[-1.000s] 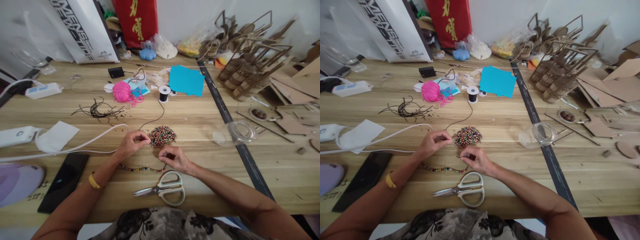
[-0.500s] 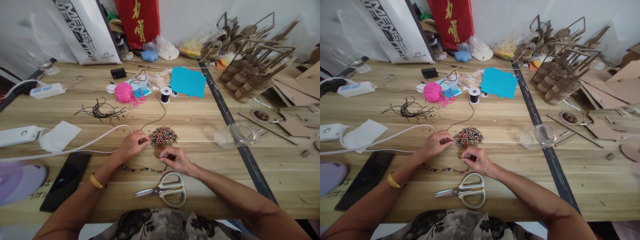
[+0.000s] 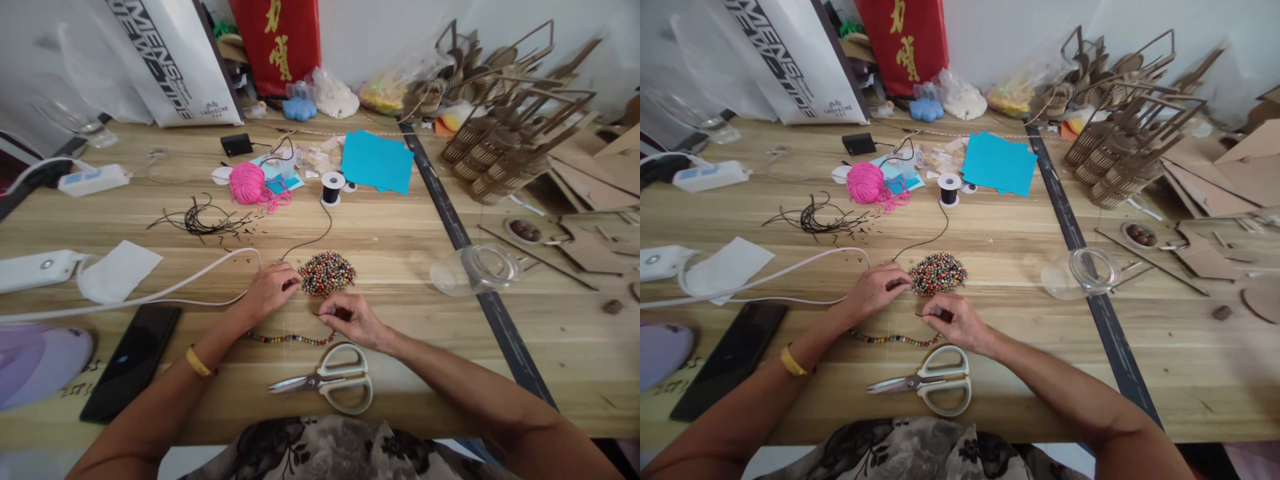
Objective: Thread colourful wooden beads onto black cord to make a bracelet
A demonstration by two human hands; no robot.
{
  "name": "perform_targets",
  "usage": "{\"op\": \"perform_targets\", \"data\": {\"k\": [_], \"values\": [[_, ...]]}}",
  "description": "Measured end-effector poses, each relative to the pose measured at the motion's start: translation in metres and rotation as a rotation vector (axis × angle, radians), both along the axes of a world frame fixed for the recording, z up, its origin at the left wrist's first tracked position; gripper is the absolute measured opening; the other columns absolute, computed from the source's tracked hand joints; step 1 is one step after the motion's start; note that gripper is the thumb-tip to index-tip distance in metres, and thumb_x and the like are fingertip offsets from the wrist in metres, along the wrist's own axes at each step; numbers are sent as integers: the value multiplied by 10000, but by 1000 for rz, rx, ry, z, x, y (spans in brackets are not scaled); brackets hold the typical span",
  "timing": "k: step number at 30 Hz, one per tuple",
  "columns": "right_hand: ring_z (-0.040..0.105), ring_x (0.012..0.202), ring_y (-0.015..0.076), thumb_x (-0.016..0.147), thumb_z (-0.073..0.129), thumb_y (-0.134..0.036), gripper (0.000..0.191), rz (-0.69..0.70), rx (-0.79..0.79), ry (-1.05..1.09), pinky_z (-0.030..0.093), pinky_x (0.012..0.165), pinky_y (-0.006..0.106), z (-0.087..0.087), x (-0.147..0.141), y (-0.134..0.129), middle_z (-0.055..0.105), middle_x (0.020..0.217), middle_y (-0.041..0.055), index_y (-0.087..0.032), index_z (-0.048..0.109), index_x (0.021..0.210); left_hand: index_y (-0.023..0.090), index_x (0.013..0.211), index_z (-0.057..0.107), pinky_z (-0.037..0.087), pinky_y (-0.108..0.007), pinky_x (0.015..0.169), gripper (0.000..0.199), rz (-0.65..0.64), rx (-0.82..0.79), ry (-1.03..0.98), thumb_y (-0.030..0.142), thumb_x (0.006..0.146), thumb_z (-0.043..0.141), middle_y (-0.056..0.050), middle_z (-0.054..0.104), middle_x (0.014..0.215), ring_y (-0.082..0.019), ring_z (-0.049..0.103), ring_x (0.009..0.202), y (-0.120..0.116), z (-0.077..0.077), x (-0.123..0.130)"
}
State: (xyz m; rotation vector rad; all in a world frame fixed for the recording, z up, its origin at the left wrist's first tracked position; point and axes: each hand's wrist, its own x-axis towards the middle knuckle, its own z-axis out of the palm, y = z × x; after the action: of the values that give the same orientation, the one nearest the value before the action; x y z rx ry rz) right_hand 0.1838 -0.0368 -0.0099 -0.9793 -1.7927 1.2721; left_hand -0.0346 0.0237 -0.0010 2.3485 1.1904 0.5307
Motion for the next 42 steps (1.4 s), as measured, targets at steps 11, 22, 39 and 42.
{"op": "perform_targets", "data": {"k": [11,22,39,42], "values": [[505,604,110,862,607,-333,217,0,3,-6,407,555,214,1,0,0,565,668,16,-140,633,767,175,824,670,458,-278,761,80,-19,12,-74,157,831,592,-36,679,834,-156,613,793,1,-5,2],[512,610,112,860,610,-306,195,6,24,-11,403,557,216,2,0,1,567,664,18,-139,640,765,157,785,669,438,-245,672,65,-50,-10,-89,162,810,610,-31,631,750,-137,573,707,-2,2,2],[496,598,106,845,608,-241,137,11,16,-13,386,547,208,3,0,0,558,666,14,-134,632,763,156,788,681,428,-242,680,95,-51,-13,-73,149,825,594,-29,639,750,-139,577,712,0,1,1],[495,596,107,847,606,-243,137,11,16,-16,380,542,209,3,0,0,557,666,13,-137,631,764,157,789,679,426,-233,669,74,-76,-21,-66,149,817,611,-24,633,739,-133,573,701,-1,3,1]]}}
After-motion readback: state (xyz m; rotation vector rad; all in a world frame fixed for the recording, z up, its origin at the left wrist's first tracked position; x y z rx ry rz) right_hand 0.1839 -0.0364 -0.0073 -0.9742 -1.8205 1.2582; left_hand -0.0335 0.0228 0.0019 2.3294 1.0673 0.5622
